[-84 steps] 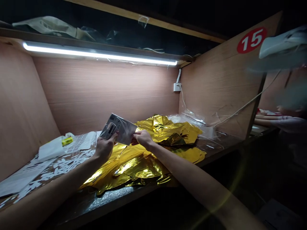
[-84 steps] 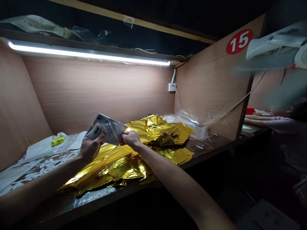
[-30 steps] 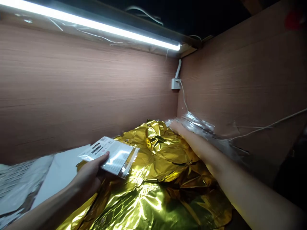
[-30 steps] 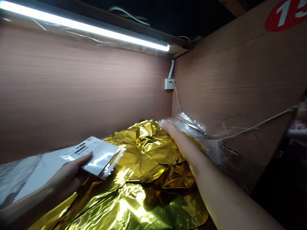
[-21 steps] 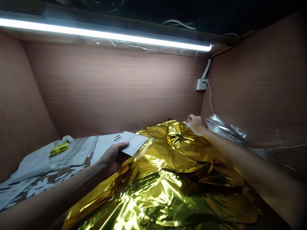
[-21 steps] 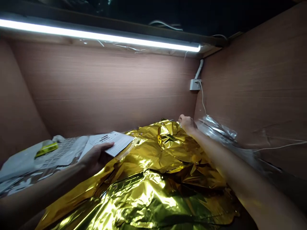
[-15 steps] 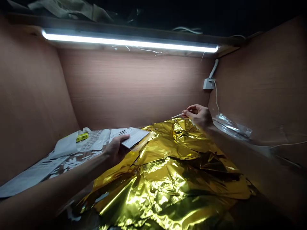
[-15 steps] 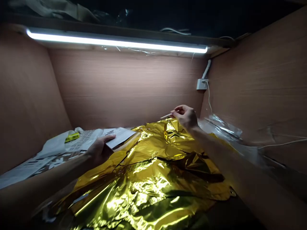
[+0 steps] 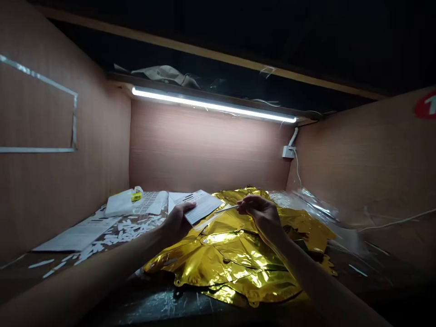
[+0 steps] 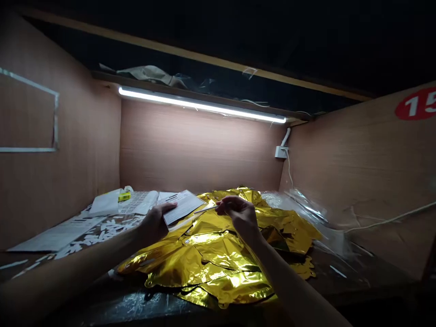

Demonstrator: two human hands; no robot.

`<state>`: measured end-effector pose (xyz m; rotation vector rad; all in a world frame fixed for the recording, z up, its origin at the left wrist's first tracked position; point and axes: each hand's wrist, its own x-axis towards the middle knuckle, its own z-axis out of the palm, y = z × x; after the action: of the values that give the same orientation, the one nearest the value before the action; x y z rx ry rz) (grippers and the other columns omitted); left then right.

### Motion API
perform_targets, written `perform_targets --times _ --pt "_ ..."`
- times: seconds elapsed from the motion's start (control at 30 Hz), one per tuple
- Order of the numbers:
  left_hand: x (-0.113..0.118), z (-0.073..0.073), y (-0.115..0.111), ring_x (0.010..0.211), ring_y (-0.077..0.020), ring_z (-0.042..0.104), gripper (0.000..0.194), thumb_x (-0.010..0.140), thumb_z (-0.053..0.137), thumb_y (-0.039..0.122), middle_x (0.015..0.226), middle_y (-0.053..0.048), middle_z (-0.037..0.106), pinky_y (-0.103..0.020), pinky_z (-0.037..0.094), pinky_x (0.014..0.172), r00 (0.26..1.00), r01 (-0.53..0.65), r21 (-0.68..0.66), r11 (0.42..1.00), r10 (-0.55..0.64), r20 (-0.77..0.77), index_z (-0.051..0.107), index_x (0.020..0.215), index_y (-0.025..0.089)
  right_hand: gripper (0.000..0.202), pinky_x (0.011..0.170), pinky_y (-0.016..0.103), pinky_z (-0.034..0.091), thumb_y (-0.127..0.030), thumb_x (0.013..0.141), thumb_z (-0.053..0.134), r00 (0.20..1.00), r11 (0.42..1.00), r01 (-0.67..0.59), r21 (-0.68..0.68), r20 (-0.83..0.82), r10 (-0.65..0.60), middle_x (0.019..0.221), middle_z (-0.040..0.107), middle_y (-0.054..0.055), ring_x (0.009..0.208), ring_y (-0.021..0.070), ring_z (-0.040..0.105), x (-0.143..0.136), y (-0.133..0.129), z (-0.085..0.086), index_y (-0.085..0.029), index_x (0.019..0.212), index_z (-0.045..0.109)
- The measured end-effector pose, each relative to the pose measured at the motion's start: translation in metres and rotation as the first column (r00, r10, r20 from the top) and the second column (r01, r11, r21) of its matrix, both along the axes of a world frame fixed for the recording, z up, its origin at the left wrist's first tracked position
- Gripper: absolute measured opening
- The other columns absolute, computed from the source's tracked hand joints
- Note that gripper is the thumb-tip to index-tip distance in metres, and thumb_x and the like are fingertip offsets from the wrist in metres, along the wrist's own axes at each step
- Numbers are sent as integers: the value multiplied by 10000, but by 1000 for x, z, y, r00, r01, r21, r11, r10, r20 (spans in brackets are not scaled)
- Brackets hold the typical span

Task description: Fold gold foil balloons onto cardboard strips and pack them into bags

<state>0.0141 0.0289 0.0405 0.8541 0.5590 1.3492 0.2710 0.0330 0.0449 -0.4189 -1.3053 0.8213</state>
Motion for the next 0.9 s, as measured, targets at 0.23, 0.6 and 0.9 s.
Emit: perform_targets --times 0.23,0.6,0.9 --pt "0 -2 -3 785 -251 756 168 885 576 89 920 -180 753 -332 653 745 999 11 -28 1000 -11 30 646 1032 46 319 649 327 654 -341 643 944 996 996 79 -34 -27 -80 798 789 79 632 193 746 -3 -8 -1 -165 833 757" --pt "2 -6 -6 705 -196 721 105 885 581 60 838 -138 729 -266 633 679 997 71 7 997 -72 37 648 966 60 251 746 403 670 -329 731 887 951 951 305 50 -73 -301 868 798 90 702 221 771 5 -18 -9 -163 873 762" --pt "9 -12 -14 685 -157 682 97 881 603 65 833 -106 699 -242 607 659 989 147 37 988 -146 -39 675 941 43 215 848 445 654 -353 854 778 837 884 395 251 299 -459 1020 799 82 881 283 786 -1 -30 -21 -228 1024 821"
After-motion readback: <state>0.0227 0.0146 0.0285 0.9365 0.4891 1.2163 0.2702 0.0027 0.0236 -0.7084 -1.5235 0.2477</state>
